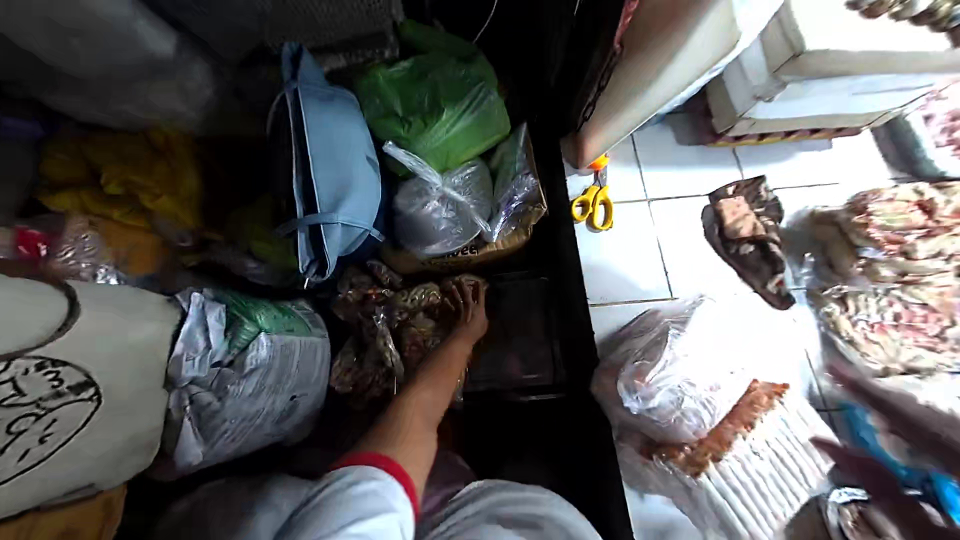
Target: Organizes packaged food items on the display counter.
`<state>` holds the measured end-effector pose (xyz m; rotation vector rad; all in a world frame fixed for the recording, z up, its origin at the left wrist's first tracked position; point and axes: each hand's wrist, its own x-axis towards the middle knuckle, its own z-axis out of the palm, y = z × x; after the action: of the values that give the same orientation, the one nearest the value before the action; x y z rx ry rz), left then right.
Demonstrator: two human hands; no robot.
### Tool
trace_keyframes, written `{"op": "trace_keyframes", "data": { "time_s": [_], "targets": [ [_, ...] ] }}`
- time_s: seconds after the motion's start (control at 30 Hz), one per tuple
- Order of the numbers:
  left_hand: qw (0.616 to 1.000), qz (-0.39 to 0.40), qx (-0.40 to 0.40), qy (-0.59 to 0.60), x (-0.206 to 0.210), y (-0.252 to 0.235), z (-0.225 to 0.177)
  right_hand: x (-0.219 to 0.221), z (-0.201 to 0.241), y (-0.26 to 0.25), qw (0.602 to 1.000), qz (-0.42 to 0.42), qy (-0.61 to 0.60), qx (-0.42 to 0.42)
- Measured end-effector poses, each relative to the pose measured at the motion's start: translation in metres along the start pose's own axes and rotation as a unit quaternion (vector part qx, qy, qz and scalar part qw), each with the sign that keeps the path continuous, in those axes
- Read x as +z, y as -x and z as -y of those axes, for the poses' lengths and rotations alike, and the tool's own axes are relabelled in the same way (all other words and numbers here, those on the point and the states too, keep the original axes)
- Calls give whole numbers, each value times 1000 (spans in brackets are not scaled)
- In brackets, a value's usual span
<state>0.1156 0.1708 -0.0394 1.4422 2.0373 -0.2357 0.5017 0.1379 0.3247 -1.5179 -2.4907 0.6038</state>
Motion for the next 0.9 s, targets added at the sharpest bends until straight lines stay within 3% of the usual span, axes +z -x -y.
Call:
{"op": "trace_keyframes", "data": {
  "time_s": [0.13,0.2,0.27,0.33,0.43,0.53,0.57,0.67,0.73,0.83,0.9],
  "targets": [
    [996,22,32,-75,-20,-15,-7,48,84,16,991,-14,-74,-108],
    [998,36,49,28,-47,-9,5,83,95,23,986,-40,-111,-117],
    [980,23,89,179,-81,13,29,124,94,28,979,-67,-178,-73],
    [917,18,134,375,-112,59,49,168,94,28,939,-56,-337,34],
    [774,80,169,605,-147,162,52,205,118,10,816,-46,-543,190],
    [693,114,245,669,-157,230,42,199,153,-4,719,-102,-674,137],
    [679,104,275,673,-155,244,37,191,158,-4,723,-105,-676,96],
    [688,-9,305,659,-144,267,22,166,160,5,806,-97,-583,-6],
    [694,-47,327,640,-140,280,23,154,161,15,808,-93,-580,-37],
    [678,-25,517,522,-147,287,29,145,162,29,806,-163,-560,-99],
    [680,4,574,457,-164,295,31,139,165,38,828,-210,-503,-132]
  ]
}}
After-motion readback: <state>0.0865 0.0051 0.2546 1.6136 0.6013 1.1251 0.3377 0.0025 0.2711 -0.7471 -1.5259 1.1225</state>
